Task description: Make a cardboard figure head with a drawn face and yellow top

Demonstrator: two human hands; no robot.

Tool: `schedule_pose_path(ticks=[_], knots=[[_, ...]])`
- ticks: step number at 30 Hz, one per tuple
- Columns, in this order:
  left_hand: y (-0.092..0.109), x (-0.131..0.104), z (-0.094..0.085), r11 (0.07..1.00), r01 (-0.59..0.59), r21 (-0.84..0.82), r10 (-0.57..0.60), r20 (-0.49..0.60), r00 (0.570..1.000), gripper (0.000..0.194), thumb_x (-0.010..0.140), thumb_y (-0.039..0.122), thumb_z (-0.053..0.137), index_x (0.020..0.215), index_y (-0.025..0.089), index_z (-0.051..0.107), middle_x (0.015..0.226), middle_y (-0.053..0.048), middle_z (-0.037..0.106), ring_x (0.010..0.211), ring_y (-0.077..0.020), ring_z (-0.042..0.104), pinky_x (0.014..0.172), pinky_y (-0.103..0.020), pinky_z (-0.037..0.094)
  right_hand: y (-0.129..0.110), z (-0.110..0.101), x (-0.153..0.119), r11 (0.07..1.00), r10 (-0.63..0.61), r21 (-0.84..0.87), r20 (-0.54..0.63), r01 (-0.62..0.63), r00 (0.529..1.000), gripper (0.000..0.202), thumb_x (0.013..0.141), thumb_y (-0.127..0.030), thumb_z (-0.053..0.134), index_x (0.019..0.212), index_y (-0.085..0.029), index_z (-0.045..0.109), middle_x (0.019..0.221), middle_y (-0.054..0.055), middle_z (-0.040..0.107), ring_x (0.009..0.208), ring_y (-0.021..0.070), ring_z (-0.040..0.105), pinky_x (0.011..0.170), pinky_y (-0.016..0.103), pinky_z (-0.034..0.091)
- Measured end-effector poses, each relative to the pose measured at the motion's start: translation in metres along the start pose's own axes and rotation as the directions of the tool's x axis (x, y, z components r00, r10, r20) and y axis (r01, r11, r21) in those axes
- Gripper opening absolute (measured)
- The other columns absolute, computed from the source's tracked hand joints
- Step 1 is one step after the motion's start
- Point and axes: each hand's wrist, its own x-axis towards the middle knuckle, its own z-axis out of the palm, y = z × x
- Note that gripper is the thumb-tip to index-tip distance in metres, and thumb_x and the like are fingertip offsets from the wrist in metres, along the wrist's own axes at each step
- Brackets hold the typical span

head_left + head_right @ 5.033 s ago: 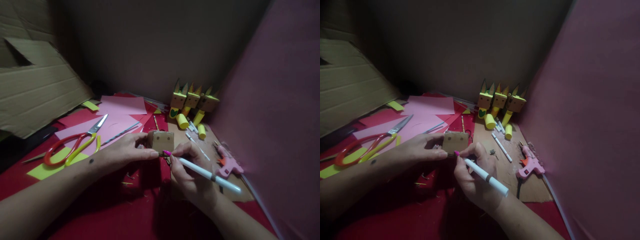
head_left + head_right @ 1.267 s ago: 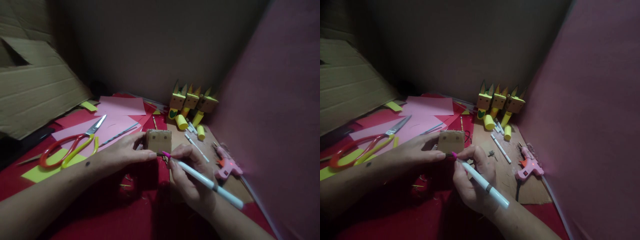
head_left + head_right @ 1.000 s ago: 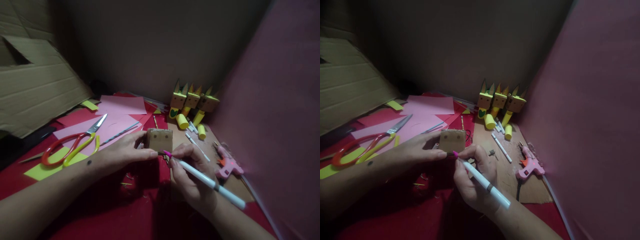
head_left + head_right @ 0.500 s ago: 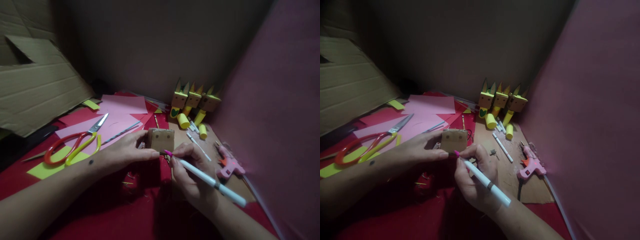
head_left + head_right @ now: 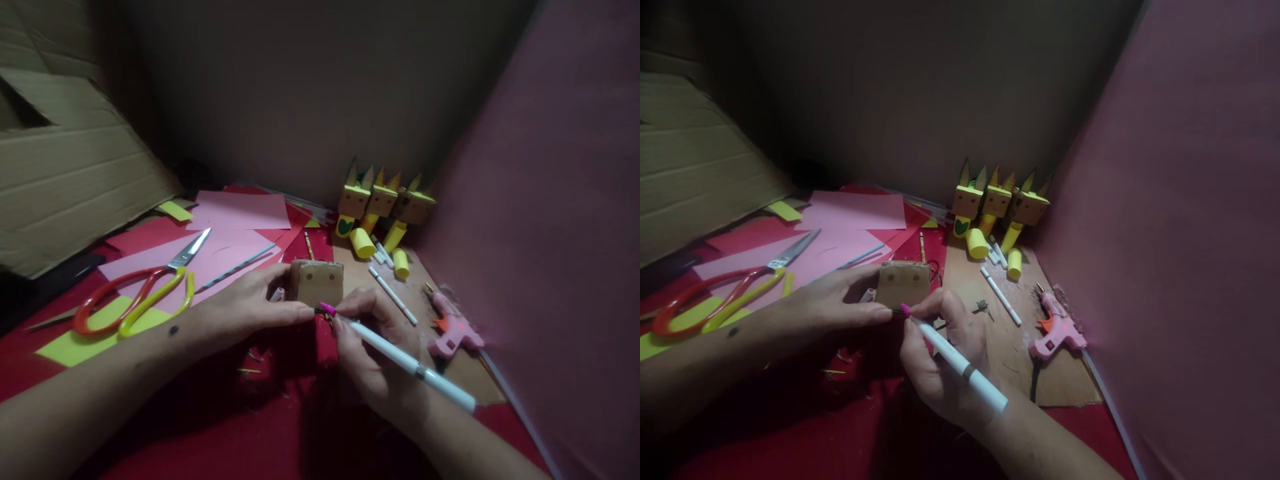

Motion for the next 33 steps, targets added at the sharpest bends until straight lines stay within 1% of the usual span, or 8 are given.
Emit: schedule_pose_path(ticks=[6,11,15,20,23,26,30,33], knots=[[-0.0007,0.0002,0.0006,1.000,0.006,-0.006,-0.006,-0.001,1.000,0.070,0.076,0.043,0.077,0.139,0.022,0.055,0.118,-0.010,0.071,0.117,-0.0345,0.061,0.091,-0.039,0.048,-0.0025,-0.0011,0.0009,0.999,0.009,-0.040,0.006,-0.009,1.000,0.007,0.085,-0.018,0.057,0.081,-0.023,0.054,0.060,-0.005,0.053,0.044,0.0086,0.048,0.039,0.021,0.039],[-0.0009,0.0007,0.0007,0.999,0.002,-0.037,-0.002,0.004,1.000,0.069,0.075,0.044,0.078,0.138,0.023,0.056,0.115,-0.009,0.070,0.117,-0.0341,0.060,0.090,-0.039,0.048,-0.0048,-0.0023,0.0024,0.995,0.008,-0.096,0.015,-0.007,1.000,0.007,0.083,-0.016,0.058,0.079,-0.021,0.055,0.058,-0.006,0.052,0.041,0.0072,0.047,0.038,0.019,0.039],[-0.0012,0.0009,0.0007,0.999,0.000,-0.044,0.000,0.006,1.000,0.068,0.075,0.042,0.079,0.136,0.022,0.058,0.117,-0.010,0.070,0.120,-0.0357,0.058,0.095,-0.042,0.046,-0.0032,-0.0020,0.0022,0.996,0.018,-0.090,0.012,-0.017,1.000,0.005,0.084,-0.017,0.058,0.081,-0.021,0.055,0.058,-0.006,0.053,0.040,0.0074,0.048,0.037,0.019,0.039],[-0.0011,0.0006,0.0006,0.999,-0.005,-0.040,0.006,0.006,1.000,0.067,0.076,0.042,0.078,0.136,0.021,0.057,0.116,-0.009,0.070,0.118,-0.0354,0.059,0.092,-0.041,0.047,0.0001,-0.0008,0.0011,0.997,0.014,-0.075,-0.002,-0.014,1.000,0.005,0.085,-0.018,0.056,0.082,-0.021,0.054,0.061,-0.005,0.055,0.041,0.0074,0.049,0.038,0.019,0.040],[-0.0013,0.0000,0.0001,1.000,-0.005,-0.004,0.005,-0.020,1.000,0.063,0.076,0.042,0.078,0.132,0.021,0.059,0.112,-0.008,0.070,0.118,-0.0349,0.059,0.095,-0.043,0.046,0.0014,0.0001,0.0005,0.996,0.023,-0.084,-0.009,-0.023,1.000,0.004,0.085,-0.018,0.055,0.083,-0.022,0.054,0.061,-0.004,0.056,0.042,0.0085,0.051,0.038,0.020,0.040],[-0.0011,-0.0011,-0.0006,0.999,-0.008,0.033,0.009,-0.030,1.000,0.058,0.076,0.043,0.078,0.127,0.020,0.062,0.109,-0.008,0.070,0.115,-0.0342,0.059,0.095,-0.043,0.046,0.0012,0.0000,0.0005,0.993,-0.010,-0.114,-0.016,0.009,1.000,0.005,0.084,-0.017,0.055,0.082,-0.022,0.053,0.062,-0.004,0.057,0.044,0.0094,0.054,0.039,0.020,0.041],[0.0010,-0.0025,-0.0008,0.995,0.004,0.097,0.001,-0.047,0.999,0.059,0.075,0.046,0.077,0.126,0.020,0.064,0.107,-0.009,0.070,0.106,-0.0330,0.062,0.090,-0.043,0.048,0.0001,-0.0012,0.0009,0.992,-0.043,-0.117,-0.017,0.040,0.999,0.006,0.083,-0.017,0.056,0.080,-0.022,0.052,0.068,0.000,0.061,0.049,0.0106,0.057,0.040,0.020,0.042],[0.0029,-0.0030,-0.0005,0.993,0.022,0.119,-0.015,-0.062,0.998,0.063,0.073,0.048,0.076,0.129,0.021,0.064,0.108,-0.010,0.071,0.103,-0.0336,0.064,0.083,-0.042,0.051,0.0007,-0.0014,0.0004,0.994,-0.049,-0.097,0.002,0.049,0.999,0.006,0.084,-0.017,0.056,0.081,-0.022,0.052,0.066,-0.001,0.059,0.049,0.0106,0.056,0.040,0.021,0.041]])
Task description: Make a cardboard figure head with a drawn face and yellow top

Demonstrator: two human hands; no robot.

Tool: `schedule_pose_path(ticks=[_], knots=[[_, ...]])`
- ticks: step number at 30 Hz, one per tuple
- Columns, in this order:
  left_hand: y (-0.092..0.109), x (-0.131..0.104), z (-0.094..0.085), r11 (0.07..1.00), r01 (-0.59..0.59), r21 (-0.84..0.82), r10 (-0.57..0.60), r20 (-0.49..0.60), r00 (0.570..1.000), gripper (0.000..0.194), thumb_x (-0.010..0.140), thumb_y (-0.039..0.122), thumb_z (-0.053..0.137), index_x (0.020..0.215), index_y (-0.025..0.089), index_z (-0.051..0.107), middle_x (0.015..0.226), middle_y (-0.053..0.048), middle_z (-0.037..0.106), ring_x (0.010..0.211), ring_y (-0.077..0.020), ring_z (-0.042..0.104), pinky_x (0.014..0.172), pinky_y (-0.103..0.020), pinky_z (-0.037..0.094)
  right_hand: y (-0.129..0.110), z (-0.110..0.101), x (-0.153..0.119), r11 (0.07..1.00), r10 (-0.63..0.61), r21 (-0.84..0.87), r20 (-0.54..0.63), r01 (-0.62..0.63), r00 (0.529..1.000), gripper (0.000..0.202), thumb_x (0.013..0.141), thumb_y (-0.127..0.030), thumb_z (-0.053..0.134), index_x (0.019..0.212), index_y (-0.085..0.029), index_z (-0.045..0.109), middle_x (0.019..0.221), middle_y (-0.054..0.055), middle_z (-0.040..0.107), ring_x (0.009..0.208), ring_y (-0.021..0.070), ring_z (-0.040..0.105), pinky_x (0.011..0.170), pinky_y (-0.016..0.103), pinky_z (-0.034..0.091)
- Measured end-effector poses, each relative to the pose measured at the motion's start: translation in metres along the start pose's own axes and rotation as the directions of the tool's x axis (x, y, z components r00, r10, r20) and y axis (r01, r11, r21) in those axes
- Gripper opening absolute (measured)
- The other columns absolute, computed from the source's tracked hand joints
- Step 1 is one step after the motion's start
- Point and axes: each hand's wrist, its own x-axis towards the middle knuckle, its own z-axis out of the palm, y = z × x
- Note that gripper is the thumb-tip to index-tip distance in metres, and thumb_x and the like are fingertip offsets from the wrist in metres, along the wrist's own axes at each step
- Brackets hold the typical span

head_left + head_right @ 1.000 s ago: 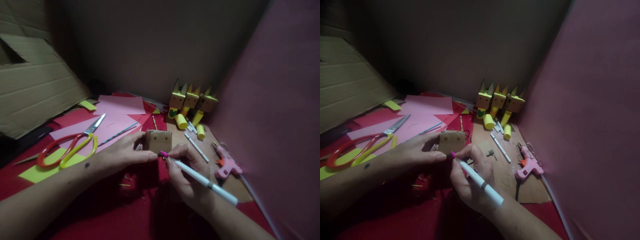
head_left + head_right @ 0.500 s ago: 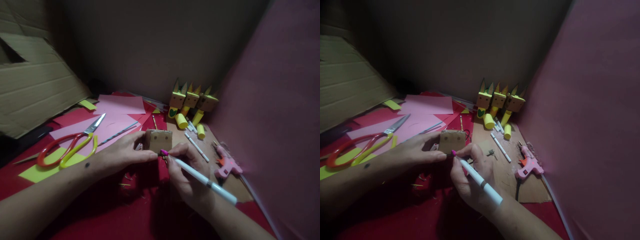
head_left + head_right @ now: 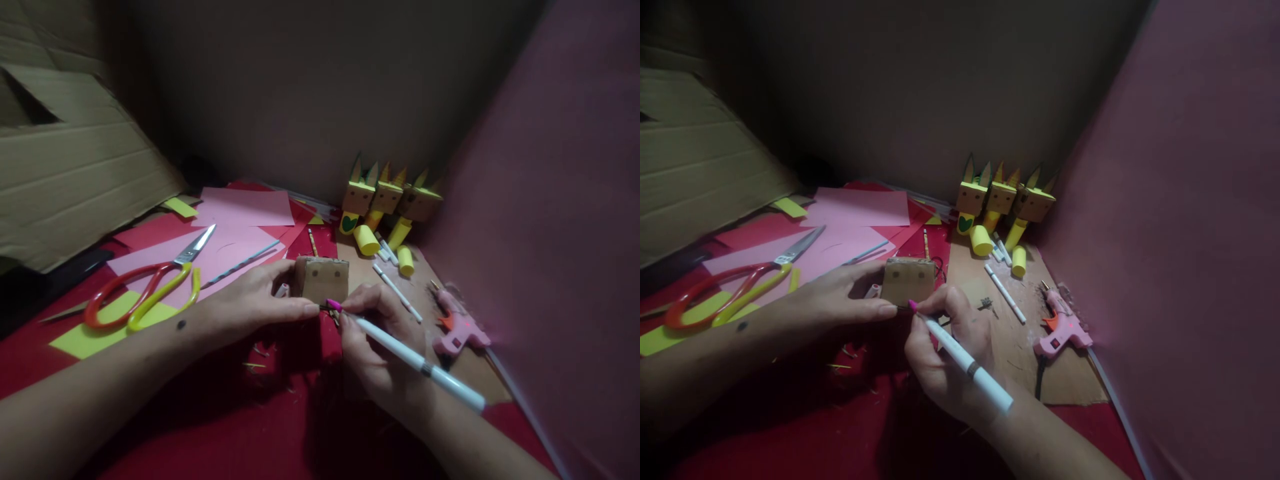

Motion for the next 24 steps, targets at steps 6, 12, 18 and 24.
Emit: schedule_pose_path(ticks=[6,12,18,24], knots=[[0.0003,0.0010,0.0000,1.000,-0.024,-0.014,0.024,0.000,1.000,0.063,0.071,0.046,0.077,0.128,0.022,0.065,0.106,-0.010,0.073,0.103,-0.0351,0.065,0.083,-0.042,0.051,0.0022,0.0023,0.0001,0.999,-0.007,0.047,-0.002,0.007,1.000,0.008,0.083,-0.015,0.056,0.080,-0.022,0.052,0.069,-0.001,0.058,0.056,0.0128,0.058,0.045,0.023,0.045],[-0.0022,0.0021,-0.0009,1.000,-0.017,-0.007,0.017,0.000,1.000,0.062,0.071,0.045,0.078,0.127,0.021,0.065,0.107,-0.011,0.072,0.101,-0.0358,0.065,0.081,-0.043,0.052,0.0022,0.0019,0.0007,0.998,0.012,0.065,0.012,-0.013,1.000,0.007,0.085,-0.017,0.056,0.082,-0.022,0.053,0.071,-0.001,0.060,0.055,0.0117,0.057,0.045,0.023,0.044],[-0.0022,0.0020,-0.0001,0.999,-0.027,-0.047,0.028,0.017,0.999,0.055,0.074,0.045,0.078,0.123,0.022,0.065,0.108,-0.008,0.071,0.111,-0.0358,0.062,0.090,-0.044,0.050,0.0012,0.0020,-0.0007,0.997,0.048,0.052,0.011,-0.049,0.999,0.007,0.086,-0.017,0.055,0.083,-0.023,0.052,0.056,-0.008,0.048,0.039,0.0068,0.045,0.038,0.019,0.037],[0.0001,0.0005,0.0015,0.993,-0.021,-0.119,0.028,0.052,0.998,0.059,0.077,0.043,0.078,0.131,0.025,0.062,0.113,-0.007,0.071,0.117,-0.0343,0.060,0.095,-0.043,0.047,0.0005,0.0020,-0.0008,1.000,0.030,-0.007,-0.022,-0.030,0.999,0.006,0.085,-0.017,0.054,0.083,-0.022,0.051,0.057,-0.007,0.051,0.042,0.0084,0.050,0.039,0.019,0.040]])
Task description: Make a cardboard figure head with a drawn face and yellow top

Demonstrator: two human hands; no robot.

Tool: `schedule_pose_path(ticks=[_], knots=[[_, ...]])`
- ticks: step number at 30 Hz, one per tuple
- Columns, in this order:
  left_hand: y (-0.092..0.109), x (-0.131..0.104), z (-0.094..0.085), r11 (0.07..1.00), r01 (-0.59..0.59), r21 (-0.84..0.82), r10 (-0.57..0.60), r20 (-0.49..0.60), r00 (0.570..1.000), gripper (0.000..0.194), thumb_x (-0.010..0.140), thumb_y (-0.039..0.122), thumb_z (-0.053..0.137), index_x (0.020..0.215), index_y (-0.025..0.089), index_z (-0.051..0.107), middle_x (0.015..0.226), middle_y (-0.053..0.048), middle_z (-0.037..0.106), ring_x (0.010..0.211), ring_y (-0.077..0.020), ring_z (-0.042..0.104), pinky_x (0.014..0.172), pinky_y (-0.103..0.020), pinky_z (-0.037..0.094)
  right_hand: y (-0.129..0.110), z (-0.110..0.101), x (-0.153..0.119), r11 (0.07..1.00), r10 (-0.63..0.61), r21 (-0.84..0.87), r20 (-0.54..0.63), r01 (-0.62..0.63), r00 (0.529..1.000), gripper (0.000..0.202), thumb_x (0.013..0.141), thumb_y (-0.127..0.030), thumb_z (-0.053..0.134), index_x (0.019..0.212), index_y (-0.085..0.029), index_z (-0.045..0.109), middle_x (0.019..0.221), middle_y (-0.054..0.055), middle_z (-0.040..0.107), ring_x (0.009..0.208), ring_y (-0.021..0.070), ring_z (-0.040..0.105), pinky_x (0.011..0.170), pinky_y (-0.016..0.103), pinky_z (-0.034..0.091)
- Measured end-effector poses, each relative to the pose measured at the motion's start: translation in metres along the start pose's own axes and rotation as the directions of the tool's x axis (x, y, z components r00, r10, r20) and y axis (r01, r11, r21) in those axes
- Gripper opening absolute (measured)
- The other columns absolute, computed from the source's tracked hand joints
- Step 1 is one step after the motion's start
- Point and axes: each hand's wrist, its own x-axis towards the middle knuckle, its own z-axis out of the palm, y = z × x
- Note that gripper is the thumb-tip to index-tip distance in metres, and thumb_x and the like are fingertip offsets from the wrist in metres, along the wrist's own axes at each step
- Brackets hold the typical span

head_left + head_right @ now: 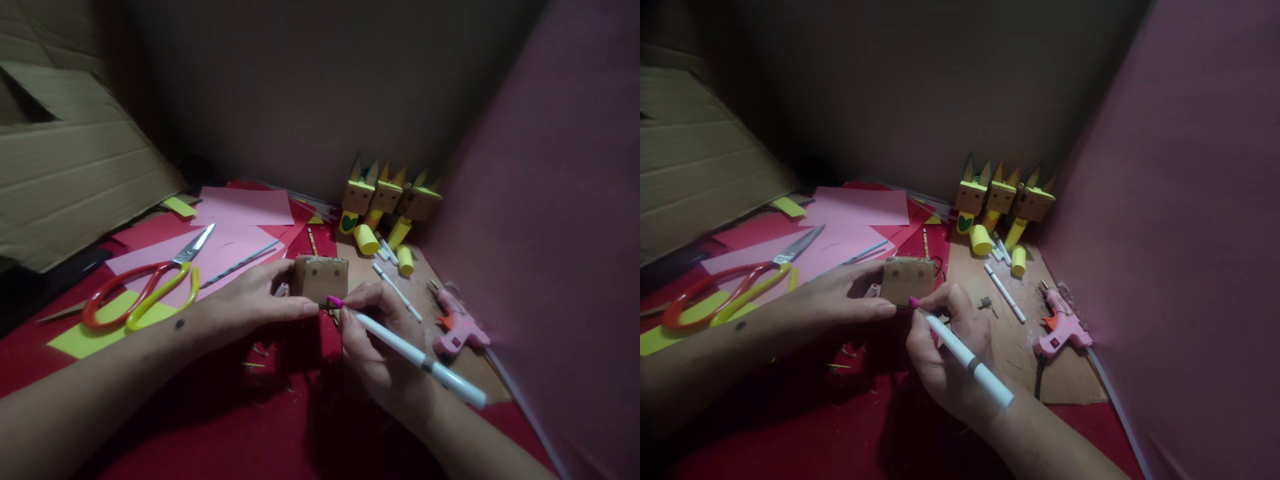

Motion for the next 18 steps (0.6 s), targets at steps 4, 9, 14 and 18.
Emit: schedule_pose_path(ticks=[4,9,14,18], knots=[[-0.0005,0.0000,-0.0001,0.999,0.005,-0.043,-0.004,0.013,1.000,0.062,0.077,0.041,0.079,0.135,0.027,0.060,0.114,-0.006,0.072,0.118,-0.0334,0.060,0.094,-0.041,0.048,-0.0001,-0.0014,0.0014,0.999,-0.030,-0.022,0.003,0.030,1.000,0.006,0.084,-0.016,0.054,0.084,-0.022,0.052,0.065,-0.003,0.058,0.050,0.0104,0.057,0.041,0.019,0.041],[-0.0033,0.0016,-0.0005,0.999,0.024,-0.035,-0.024,0.001,1.000,0.060,0.075,0.044,0.079,0.128,0.022,0.063,0.114,-0.010,0.071,0.115,-0.0368,0.061,0.088,-0.042,0.050,0.0004,-0.0009,0.0037,0.998,-0.064,-0.016,-0.001,0.064,0.998,0.007,0.082,-0.015,0.054,0.080,-0.022,0.052,0.071,0.000,0.060,0.056,0.0117,0.059,0.048,0.022,0.047],[-0.0026,0.0006,0.0002,1.000,0.018,-0.001,-0.018,0.000,1.000,0.063,0.076,0.045,0.078,0.131,0.022,0.060,0.115,-0.010,0.070,0.113,-0.0366,0.062,0.088,-0.044,0.050,0.0009,0.0000,0.0025,0.998,-0.041,0.038,0.009,0.041,0.999,0.007,0.082,-0.016,0.055,0.080,-0.022,0.051,0.070,0.000,0.059,0.057,0.0129,0.058,0.049,0.025,0.047],[-0.0004,-0.0003,0.0005,0.999,0.006,0.035,-0.006,-0.008,1.000,0.065,0.076,0.045,0.077,0.134,0.022,0.059,0.118,-0.010,0.071,0.114,-0.0358,0.062,0.087,-0.041,0.050,0.0003,-0.0009,0.0019,0.998,-0.023,0.051,0.051,0.020,0.998,0.010,0.082,-0.014,0.054,0.079,-0.023,0.051,0.067,-0.001,0.057,0.056,0.0127,0.056,0.049,0.025,0.046]])
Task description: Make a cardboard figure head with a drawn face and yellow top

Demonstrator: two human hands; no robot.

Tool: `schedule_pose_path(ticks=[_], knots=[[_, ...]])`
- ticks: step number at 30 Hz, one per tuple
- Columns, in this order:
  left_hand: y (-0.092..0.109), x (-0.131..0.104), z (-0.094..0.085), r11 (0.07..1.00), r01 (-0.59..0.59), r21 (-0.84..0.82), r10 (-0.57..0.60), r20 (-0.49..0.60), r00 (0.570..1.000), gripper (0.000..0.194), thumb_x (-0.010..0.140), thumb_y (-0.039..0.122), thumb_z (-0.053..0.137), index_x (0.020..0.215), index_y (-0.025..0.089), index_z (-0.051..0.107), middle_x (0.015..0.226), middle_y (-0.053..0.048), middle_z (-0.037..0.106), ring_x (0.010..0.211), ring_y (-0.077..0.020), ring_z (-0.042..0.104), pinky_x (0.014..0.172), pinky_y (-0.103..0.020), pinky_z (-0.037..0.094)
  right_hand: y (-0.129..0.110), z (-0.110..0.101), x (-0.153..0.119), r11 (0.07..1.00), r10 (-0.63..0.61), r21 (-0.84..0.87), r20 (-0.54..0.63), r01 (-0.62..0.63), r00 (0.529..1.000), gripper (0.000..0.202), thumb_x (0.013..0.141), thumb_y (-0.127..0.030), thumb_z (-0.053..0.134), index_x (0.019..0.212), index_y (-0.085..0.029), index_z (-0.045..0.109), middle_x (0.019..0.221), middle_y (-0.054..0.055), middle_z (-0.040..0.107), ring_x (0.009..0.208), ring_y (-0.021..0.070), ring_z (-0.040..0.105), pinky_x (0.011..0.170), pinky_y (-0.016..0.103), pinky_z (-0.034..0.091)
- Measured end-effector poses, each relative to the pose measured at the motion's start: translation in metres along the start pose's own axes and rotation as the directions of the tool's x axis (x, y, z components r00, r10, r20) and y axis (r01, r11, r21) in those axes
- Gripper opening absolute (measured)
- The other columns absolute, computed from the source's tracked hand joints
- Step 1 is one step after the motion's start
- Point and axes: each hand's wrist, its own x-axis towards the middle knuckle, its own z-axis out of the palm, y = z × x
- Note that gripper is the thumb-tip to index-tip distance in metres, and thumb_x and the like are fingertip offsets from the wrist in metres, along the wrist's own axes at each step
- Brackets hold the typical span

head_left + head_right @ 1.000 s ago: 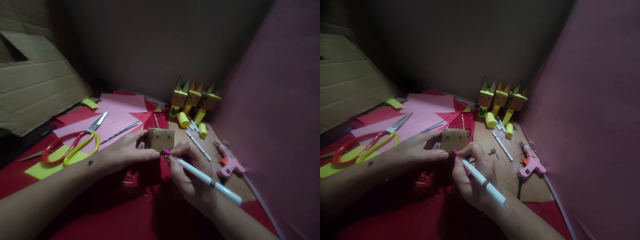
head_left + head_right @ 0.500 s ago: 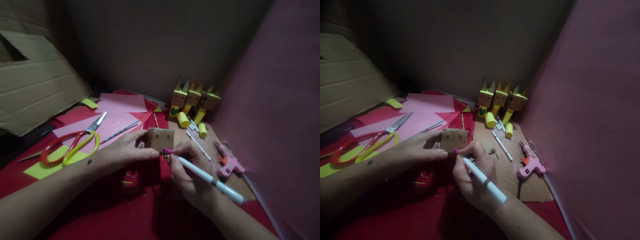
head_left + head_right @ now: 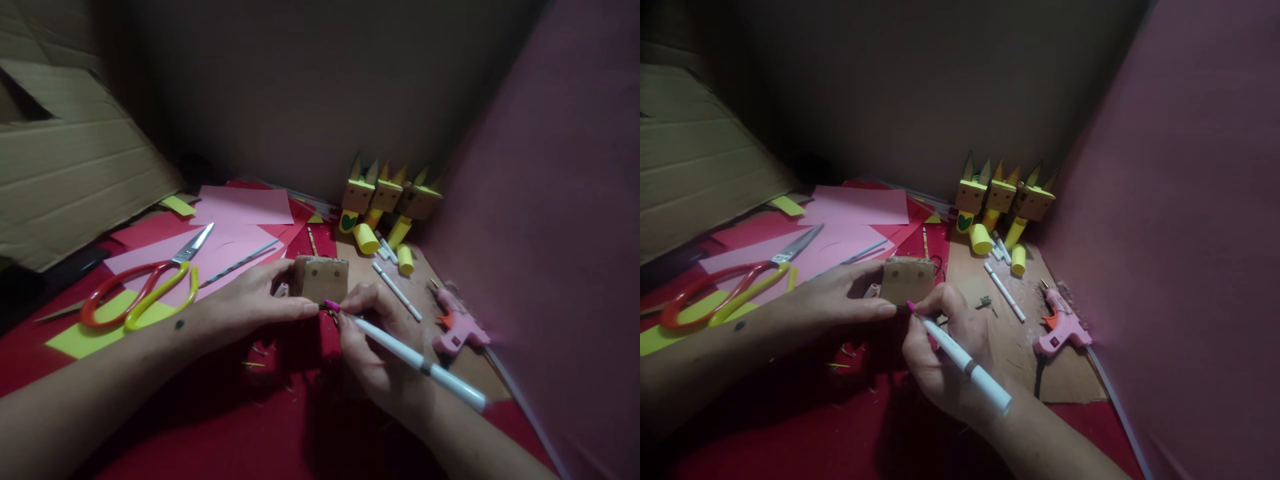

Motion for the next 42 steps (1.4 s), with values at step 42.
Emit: schedule_pose_path(ticks=[42], knots=[[0.0028,0.0004,0.0009,0.999,0.019,-0.050,-0.019,0.016,1.000,0.064,0.076,0.044,0.078,0.134,0.024,0.060,0.119,-0.009,0.071,0.117,-0.0354,0.062,0.091,-0.040,0.050,-0.0017,-0.0001,-0.0009,0.997,0.009,-0.070,-0.056,-0.013,0.998,0.008,0.082,-0.017,0.053,0.080,-0.024,0.049,0.071,0.000,0.060,0.053,0.0114,0.056,0.042,0.021,0.042]])
